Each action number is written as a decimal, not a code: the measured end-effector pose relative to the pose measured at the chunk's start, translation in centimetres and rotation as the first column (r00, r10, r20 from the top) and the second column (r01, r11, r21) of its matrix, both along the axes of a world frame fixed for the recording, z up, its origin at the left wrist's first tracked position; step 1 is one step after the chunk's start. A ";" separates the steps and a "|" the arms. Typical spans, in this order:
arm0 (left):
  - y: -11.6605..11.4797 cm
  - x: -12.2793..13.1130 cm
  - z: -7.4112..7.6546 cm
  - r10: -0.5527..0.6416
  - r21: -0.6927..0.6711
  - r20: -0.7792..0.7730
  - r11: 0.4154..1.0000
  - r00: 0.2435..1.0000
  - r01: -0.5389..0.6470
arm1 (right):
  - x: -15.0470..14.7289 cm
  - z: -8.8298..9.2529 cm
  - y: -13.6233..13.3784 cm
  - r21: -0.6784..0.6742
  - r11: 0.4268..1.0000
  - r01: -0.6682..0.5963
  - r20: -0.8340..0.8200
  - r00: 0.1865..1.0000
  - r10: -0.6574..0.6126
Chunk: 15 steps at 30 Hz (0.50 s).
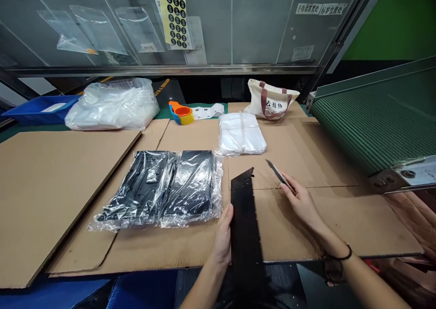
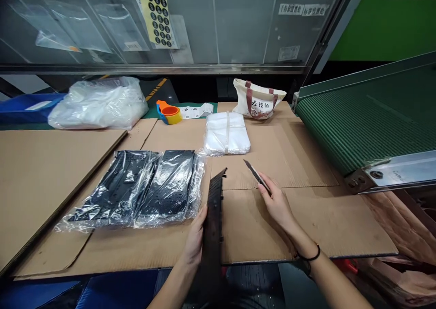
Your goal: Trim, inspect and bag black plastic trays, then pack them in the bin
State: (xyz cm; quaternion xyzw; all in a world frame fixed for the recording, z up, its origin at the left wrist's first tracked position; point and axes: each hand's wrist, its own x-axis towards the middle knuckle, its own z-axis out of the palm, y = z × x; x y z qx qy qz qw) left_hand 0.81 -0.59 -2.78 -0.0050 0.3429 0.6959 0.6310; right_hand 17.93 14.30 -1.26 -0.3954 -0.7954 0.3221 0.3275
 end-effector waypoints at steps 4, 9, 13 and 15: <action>0.3 -0.5 3.3 0.139 0.022 -0.105 0.990 0.985 -0.138 | -0.7 -2.0 0.4 0.002 0.990 -0.143 0.110 0.984 0.142; 2.0 -1.5 6.0 0.230 0.182 -0.216 0.964 0.949 -0.193 | -1.9 -1.0 2.1 -0.163 0.968 -0.191 -0.122 0.977 0.172; 4.3 -1.9 6.7 0.275 0.214 -0.289 0.952 0.917 -0.219 | -3.4 0.6 2.8 -0.496 0.789 -0.362 -0.536 0.843 0.050; 5.6 -1.9 6.1 0.331 0.234 -0.315 0.935 0.890 -0.265 | -4.2 1.0 2.5 -0.574 0.677 -0.461 -0.685 0.724 -0.089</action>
